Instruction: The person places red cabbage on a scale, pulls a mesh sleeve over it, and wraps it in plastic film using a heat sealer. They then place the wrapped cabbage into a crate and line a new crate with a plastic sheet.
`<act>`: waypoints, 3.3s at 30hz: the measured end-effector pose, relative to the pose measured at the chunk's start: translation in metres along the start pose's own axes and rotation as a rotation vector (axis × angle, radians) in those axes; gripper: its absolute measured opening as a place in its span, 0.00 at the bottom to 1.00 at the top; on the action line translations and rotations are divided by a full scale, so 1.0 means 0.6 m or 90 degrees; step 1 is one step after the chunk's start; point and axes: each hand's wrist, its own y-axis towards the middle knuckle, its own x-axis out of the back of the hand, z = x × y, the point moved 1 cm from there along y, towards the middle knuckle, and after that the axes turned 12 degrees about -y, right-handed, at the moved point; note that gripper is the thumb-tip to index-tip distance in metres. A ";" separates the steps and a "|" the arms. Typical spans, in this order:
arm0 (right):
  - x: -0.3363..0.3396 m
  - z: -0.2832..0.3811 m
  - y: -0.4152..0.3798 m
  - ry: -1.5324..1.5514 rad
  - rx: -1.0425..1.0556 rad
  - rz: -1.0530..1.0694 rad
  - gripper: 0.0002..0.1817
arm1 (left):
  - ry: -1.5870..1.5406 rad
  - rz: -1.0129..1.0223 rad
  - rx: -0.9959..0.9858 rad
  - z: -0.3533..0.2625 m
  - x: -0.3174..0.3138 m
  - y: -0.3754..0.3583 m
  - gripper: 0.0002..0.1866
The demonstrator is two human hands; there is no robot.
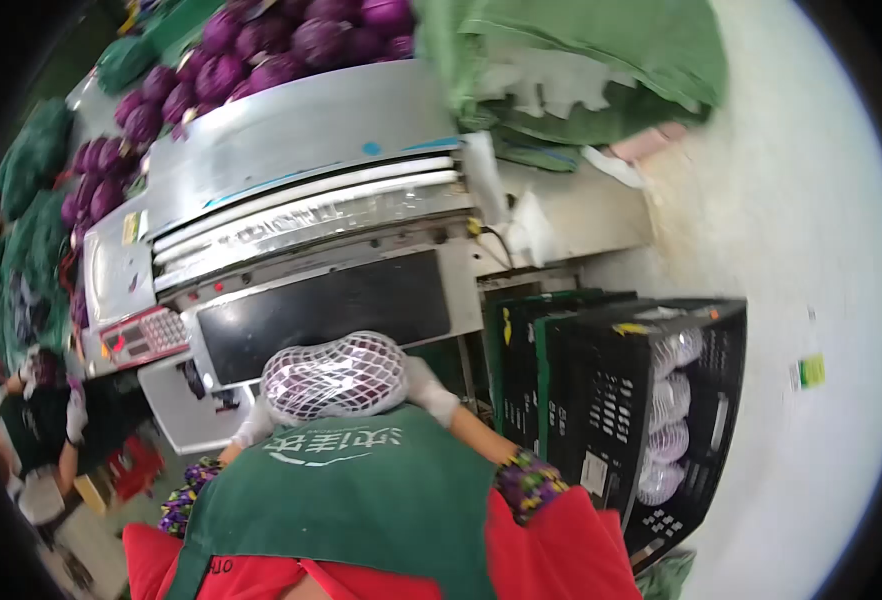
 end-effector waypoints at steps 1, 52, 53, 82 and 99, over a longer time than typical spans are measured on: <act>-0.036 0.084 -0.023 -0.314 0.451 0.051 0.34 | -0.039 0.044 -0.033 -0.001 -0.013 0.007 0.14; 0.221 0.140 -0.733 -0.647 0.182 -0.728 0.21 | -0.265 0.361 -0.217 -0.222 -0.238 -0.113 0.16; 0.219 0.168 -0.719 -0.745 0.225 -0.763 0.21 | -0.219 0.336 -0.252 -0.243 -0.211 -0.152 0.16; 0.034 0.619 -0.076 -0.771 0.215 -0.483 0.15 | 0.672 -0.575 -0.616 -0.453 0.663 0.348 0.43; -0.521 0.738 0.400 -1.000 0.583 0.138 0.14 | 0.483 -0.627 -0.616 -0.219 0.538 0.045 0.39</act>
